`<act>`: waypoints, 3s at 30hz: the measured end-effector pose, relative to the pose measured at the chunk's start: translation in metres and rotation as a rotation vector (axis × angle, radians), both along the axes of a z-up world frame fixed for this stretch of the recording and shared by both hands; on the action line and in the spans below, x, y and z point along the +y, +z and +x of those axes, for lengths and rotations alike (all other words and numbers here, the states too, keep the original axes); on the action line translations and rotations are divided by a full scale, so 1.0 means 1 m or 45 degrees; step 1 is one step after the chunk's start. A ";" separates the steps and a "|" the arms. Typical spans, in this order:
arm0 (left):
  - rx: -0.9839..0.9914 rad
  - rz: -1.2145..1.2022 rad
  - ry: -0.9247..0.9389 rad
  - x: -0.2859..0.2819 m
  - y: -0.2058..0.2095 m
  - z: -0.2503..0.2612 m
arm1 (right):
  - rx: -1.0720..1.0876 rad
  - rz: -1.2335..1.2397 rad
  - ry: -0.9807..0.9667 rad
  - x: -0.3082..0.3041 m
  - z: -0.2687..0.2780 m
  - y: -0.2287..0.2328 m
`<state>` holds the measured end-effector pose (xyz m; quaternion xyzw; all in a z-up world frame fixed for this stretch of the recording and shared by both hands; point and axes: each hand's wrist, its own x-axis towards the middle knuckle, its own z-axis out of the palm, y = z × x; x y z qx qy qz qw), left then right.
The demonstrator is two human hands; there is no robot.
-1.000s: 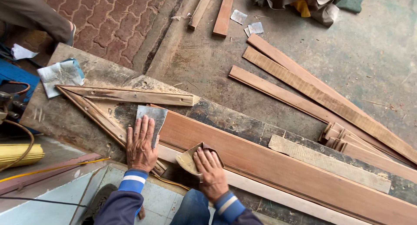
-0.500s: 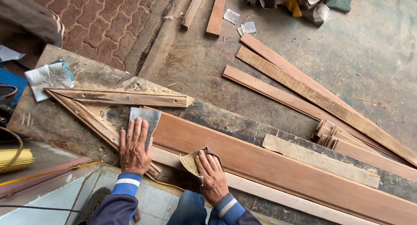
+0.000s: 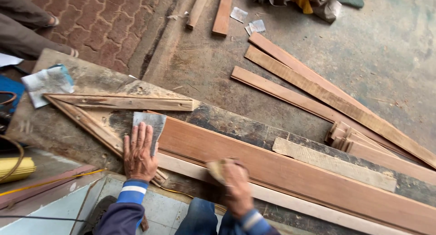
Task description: Sanding wooden planks by hand with sandpaper.
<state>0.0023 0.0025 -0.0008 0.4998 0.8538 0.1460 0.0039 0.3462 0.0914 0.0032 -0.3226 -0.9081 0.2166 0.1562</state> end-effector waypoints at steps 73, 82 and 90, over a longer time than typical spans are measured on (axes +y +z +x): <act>-0.036 -0.196 0.210 0.003 0.010 0.048 | -0.085 0.075 1.016 0.091 -0.092 0.022; -0.072 0.037 0.198 0.000 0.007 0.048 | -0.272 0.025 0.674 0.110 0.090 -0.011; -0.089 0.020 0.177 -0.002 0.008 0.050 | -0.135 0.132 0.729 0.108 -0.097 0.022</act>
